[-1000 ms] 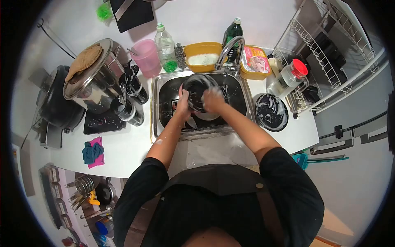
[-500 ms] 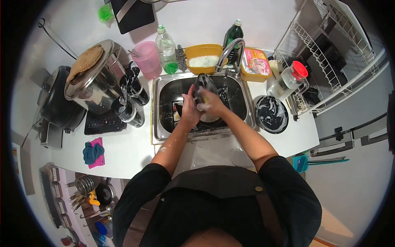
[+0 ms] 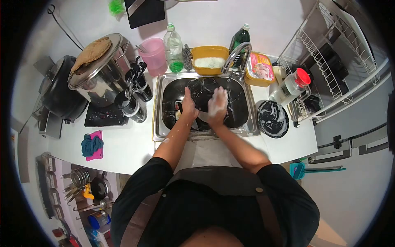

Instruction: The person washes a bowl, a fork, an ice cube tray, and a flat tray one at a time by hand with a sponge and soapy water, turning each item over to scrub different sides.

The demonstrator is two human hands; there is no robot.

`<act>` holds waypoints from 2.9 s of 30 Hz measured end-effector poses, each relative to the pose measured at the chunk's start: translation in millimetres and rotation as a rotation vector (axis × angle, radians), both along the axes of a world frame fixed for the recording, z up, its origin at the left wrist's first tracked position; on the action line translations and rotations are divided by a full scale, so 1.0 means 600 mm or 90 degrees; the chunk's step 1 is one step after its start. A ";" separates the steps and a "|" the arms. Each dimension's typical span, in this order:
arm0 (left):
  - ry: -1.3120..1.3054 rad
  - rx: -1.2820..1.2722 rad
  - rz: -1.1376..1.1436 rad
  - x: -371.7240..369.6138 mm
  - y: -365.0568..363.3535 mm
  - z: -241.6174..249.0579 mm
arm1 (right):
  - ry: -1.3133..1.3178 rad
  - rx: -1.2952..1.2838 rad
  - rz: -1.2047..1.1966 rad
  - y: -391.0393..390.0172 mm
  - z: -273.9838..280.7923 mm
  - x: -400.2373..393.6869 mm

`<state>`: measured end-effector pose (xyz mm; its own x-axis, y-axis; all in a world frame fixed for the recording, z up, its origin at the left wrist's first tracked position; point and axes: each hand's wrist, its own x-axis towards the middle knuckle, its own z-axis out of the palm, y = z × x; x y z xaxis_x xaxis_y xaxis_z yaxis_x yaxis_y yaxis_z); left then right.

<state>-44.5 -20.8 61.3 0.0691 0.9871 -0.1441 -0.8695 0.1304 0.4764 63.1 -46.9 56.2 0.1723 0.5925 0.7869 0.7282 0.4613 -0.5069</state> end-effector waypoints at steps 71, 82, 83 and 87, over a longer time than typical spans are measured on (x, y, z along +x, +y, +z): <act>0.881 0.970 0.052 0.205 0.020 0.029 | 0.454 -0.435 0.299 -0.058 -0.116 0.133; 1.393 -0.014 -0.227 -0.004 0.106 -0.146 | 0.505 -0.545 0.236 -0.058 -0.077 0.141; 1.395 0.005 -0.245 -0.009 0.111 -0.151 | 0.502 -0.546 0.237 -0.060 -0.081 0.142; 1.397 0.072 -0.321 -0.016 0.129 -0.154 | 0.488 -0.529 0.242 -0.060 -0.084 0.141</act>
<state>-54.0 56.6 -30.9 0.1001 0.9527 -0.2870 0.9294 0.0134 0.3688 147.6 -83.0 5.6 0.1333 0.9867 -0.0927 -0.0067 -0.0926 -0.9957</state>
